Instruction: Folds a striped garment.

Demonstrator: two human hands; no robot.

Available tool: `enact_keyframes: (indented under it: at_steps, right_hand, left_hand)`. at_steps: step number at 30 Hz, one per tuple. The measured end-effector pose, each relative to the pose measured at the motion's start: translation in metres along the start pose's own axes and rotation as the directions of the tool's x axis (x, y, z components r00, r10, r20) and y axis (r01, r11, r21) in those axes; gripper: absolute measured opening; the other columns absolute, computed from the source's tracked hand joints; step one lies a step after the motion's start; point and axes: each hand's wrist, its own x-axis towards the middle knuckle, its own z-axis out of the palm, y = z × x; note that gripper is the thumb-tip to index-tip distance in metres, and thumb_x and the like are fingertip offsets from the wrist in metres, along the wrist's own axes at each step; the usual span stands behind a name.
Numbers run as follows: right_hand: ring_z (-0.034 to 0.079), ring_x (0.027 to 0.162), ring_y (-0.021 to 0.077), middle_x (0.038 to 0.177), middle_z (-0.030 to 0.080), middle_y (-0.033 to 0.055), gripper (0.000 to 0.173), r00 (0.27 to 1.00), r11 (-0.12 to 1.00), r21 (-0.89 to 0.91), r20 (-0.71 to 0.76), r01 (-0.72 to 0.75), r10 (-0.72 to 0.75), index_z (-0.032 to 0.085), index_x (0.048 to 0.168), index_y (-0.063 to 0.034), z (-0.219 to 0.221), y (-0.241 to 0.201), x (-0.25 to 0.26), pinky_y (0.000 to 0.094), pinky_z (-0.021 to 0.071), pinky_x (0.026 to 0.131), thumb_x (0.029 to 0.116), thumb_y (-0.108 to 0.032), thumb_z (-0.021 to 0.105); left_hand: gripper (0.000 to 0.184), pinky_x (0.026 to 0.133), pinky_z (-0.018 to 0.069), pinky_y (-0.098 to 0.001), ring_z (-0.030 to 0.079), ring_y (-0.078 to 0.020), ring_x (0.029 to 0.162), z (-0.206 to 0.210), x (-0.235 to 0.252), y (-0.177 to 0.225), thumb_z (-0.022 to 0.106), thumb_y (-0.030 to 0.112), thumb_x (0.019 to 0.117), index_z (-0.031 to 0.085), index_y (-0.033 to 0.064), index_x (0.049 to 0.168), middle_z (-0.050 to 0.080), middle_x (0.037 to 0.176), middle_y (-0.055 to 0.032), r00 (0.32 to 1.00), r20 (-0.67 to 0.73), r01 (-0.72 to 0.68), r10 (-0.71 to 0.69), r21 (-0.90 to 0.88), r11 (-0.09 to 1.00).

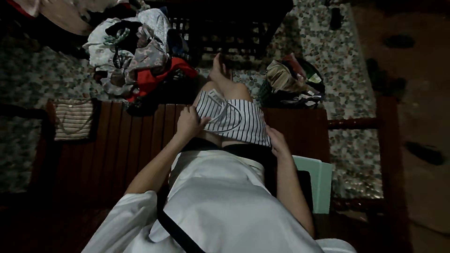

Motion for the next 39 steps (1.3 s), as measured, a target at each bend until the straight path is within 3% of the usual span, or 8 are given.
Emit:
enact_keyframes:
  at_steps: [6,10,14,18,23,30,34,39]
  right_hand:
    - [0.064,0.080,0.0194,0.093,0.066,0.0151,0.034,0.985,0.986,-0.034,-0.060,0.162,-0.164,0.059,0.124,0.0035,0.009,-0.015,-0.011,0.0417,0.0563,0.078,0.1037,-0.024,0.061]
    - [0.066,0.102,0.0302,0.119,0.066,0.0226,0.046,0.988,0.982,-0.105,-0.003,0.156,-0.158,0.053,0.137,0.0012,0.006,-0.027,-0.012,0.0504,0.0538,0.091,0.1028,-0.028,0.063]
    - [0.058,0.129,0.0311,0.147,0.053,0.0202,0.051,0.934,0.923,-0.162,0.143,0.349,-0.328,0.048,0.150,-0.0070,-0.003,-0.056,0.034,0.0494,0.0491,0.106,0.1044,-0.027,0.059]
    - [0.057,0.130,0.0272,0.138,0.059,0.0197,0.027,0.834,0.809,-0.268,0.355,0.523,-0.422,0.069,0.117,0.0012,-0.013,-0.067,0.080,0.0439,0.0470,0.109,0.0999,-0.020,0.067]
    - [0.060,0.122,0.0226,0.132,0.063,0.0171,0.034,0.863,0.851,-0.258,0.360,0.457,-0.354,0.068,0.120,0.0029,-0.034,-0.079,0.073,0.0445,0.0466,0.107,0.1061,-0.025,0.055]
    - [0.064,0.105,0.0247,0.112,0.068,0.0179,0.033,0.910,0.872,-0.278,0.224,0.403,-0.349,0.068,0.117,0.0003,-0.016,-0.070,0.074,0.0487,0.0508,0.096,0.1058,-0.029,0.057]
    - [0.064,0.111,0.0226,0.118,0.068,0.0176,0.031,0.891,0.857,-0.255,0.209,0.447,-0.403,0.068,0.119,0.0012,-0.024,-0.068,0.071,0.0446,0.0503,0.101,0.1047,-0.025,0.059]
    - [0.066,0.100,0.0283,0.114,0.067,0.0206,0.035,0.941,0.902,-0.301,0.232,0.310,-0.247,0.064,0.120,0.0017,-0.009,-0.062,0.077,0.0495,0.0537,0.091,0.1047,-0.030,0.060]
  left_hand:
    - [0.043,0.081,0.0552,-0.0631,0.071,-0.0413,0.088,-0.021,-0.037,-0.024,0.055,0.037,0.1059,0.062,-0.0009,0.125,0.070,0.094,-0.0234,0.997,0.043,0.063,-0.062,-0.043,0.997]
    - [0.056,0.094,0.0495,-0.0673,0.064,-0.0463,0.110,-0.036,-0.039,-0.041,0.061,0.043,0.1016,0.056,-0.0021,0.135,0.064,0.121,-0.0282,0.986,0.111,0.121,-0.125,0.043,0.992]
    - [0.055,0.107,0.0416,-0.0633,0.049,-0.0478,0.132,-0.034,0.011,-0.024,0.063,0.038,0.1014,0.053,0.0029,0.142,0.053,0.143,-0.0260,0.951,-0.121,-0.278,0.284,0.064,0.958]
    - [0.032,0.108,0.0406,-0.0627,0.049,-0.0452,0.134,-0.019,0.066,-0.015,0.069,0.029,0.0976,0.071,0.0086,0.122,0.062,0.133,-0.0195,0.841,-0.039,-0.533,0.540,0.119,0.838]
    - [0.034,0.079,0.0515,-0.0590,0.065,-0.0337,0.084,-0.055,0.061,0.000,0.052,0.028,0.1079,0.069,-0.0001,0.103,0.066,0.088,-0.0180,0.901,0.298,-0.313,0.315,-0.056,0.948]
    - [0.016,0.091,0.0528,-0.0561,0.066,-0.0393,0.105,-0.057,0.047,-0.003,0.065,0.013,0.0986,0.076,0.0073,0.109,0.071,0.108,-0.0187,0.804,-0.215,-0.534,0.555,0.148,0.832]
    - [0.020,0.078,0.0572,-0.0456,0.068,-0.0213,0.080,-0.077,0.031,-0.010,0.067,0.022,0.0998,0.075,0.0056,0.108,0.072,0.091,-0.0108,0.905,0.023,-0.416,0.425,-0.161,0.895]
    - [0.027,0.091,0.0535,-0.0585,0.069,-0.0347,0.098,-0.040,0.065,-0.030,0.061,0.024,0.1039,0.070,0.0030,0.117,0.071,0.105,-0.0194,0.968,0.121,-0.205,0.219,-0.114,0.972]
